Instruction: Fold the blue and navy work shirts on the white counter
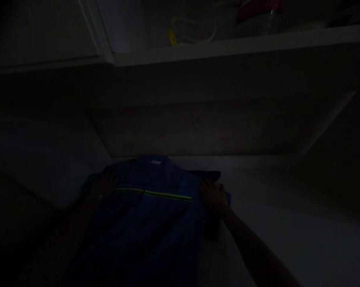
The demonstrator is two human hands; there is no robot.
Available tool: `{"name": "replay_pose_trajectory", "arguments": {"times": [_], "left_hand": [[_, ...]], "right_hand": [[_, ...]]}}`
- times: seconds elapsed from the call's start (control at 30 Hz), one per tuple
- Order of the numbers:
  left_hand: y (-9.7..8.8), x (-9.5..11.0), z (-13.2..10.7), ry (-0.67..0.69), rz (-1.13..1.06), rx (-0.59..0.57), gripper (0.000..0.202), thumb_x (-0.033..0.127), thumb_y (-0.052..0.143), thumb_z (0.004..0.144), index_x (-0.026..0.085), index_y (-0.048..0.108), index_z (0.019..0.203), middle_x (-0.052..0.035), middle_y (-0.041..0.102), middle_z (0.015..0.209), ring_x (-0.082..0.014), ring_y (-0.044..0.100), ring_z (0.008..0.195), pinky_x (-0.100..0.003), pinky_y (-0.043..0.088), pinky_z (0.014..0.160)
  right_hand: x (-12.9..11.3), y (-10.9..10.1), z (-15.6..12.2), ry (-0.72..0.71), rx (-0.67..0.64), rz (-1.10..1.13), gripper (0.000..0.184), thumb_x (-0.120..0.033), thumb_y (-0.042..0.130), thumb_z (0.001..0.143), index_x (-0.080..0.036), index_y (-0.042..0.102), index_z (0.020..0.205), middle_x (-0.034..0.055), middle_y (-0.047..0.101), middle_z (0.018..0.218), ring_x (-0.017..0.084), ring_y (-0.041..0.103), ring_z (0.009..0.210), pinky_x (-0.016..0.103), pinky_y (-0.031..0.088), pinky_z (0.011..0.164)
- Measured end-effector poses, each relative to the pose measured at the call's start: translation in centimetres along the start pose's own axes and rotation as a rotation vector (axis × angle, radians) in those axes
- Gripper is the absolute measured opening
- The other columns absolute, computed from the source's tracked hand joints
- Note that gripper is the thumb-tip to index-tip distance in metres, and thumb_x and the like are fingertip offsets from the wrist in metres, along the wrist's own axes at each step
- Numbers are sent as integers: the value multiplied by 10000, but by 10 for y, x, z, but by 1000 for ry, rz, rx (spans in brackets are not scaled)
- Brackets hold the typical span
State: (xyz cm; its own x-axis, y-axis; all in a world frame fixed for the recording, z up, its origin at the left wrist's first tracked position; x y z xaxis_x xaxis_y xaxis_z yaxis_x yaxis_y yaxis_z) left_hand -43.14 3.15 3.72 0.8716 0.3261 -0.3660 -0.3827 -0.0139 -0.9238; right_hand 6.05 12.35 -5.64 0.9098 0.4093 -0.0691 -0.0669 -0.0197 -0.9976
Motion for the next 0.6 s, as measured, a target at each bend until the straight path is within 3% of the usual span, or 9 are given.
{"name": "replay_pose_trajectory", "arguments": {"times": [0.07, 0.13, 0.23, 0.33, 0.43, 0.5, 0.6], "left_hand": [[-9, 14, -5, 35, 12, -5, 466, 210, 300, 914, 67, 647, 1190, -235, 669, 1151, -352, 603, 1097, -638, 145, 1100], [-23, 34, -21, 95, 9, 4, 426, 146, 318, 886, 94, 693, 1083, -201, 689, 1100, -328, 605, 1083, -615, 97, 1124], [-53, 75, -71, 228, -111, 66, 396, 202, 351, 922, 159, 642, 1188, -145, 648, 1237, -299, 573, 1145, -539, 207, 1126], [-91, 120, -137, 333, -462, 121, 384, 298, 360, 970, 185, 580, 1263, -104, 623, 1289, -244, 574, 1155, -400, 383, 1043], [-124, 166, -192, 339, -791, 90, 314, 328, 386, 981, 216, 614, 1166, -54, 666, 1177, -167, 605, 1085, -284, 435, 974], [-135, 196, -214, 334, -889, 69, 261, 307, 402, 977, 231, 636, 1065, -29, 689, 1084, -147, 624, 1020, -258, 447, 927], [-129, 236, -230, 317, -859, -19, 237, 294, 401, 972, 249, 633, 990, -8, 713, 976, -142, 657, 889, -254, 466, 802]], "right_hand": [[-4, -7, -2, 19, 24, -1, 514, -357, 225, 1008, -288, 338, 1505, 69, 307, 1580, 294, 275, 1434, 704, 169, 1089], [-8, -16, -8, 53, 91, 8, 490, -359, 246, 1011, -264, 393, 1469, 87, 363, 1551, 291, 325, 1406, 715, 128, 1095], [-17, -29, -30, 74, 218, 52, 428, -326, 277, 1010, -233, 492, 1369, 104, 457, 1481, 277, 424, 1333, 692, 94, 1120], [-23, -33, -69, 42, 290, 142, 399, -342, 318, 1001, -199, 521, 1314, 122, 489, 1439, 275, 458, 1304, 594, 213, 1140], [-18, -32, -113, -9, 337, 263, 443, -405, 357, 987, -164, 489, 1335, 148, 462, 1443, 273, 465, 1296, 479, 364, 1090], [-6, -31, -137, -3, 342, 323, 477, -427, 366, 980, -148, 467, 1353, 159, 448, 1443, 268, 511, 1244, 431, 433, 1029], [20, -23, -163, 71, 305, 307, 458, -400, 359, 973, -137, 500, 1320, 160, 485, 1400, 263, 583, 1139, 399, 481, 948]]}}
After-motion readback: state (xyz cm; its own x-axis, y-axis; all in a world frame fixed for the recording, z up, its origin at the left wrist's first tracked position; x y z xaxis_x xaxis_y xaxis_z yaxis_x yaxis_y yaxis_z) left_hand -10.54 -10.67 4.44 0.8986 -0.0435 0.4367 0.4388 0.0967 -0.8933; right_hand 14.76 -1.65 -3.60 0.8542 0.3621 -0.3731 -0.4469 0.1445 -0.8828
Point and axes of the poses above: each hand's wrist, its own z-axis towards the middle knuckle, its own y-axis out of the palm, x = y × z, the point moved 3 cm from there along z, towards the middle knuckle
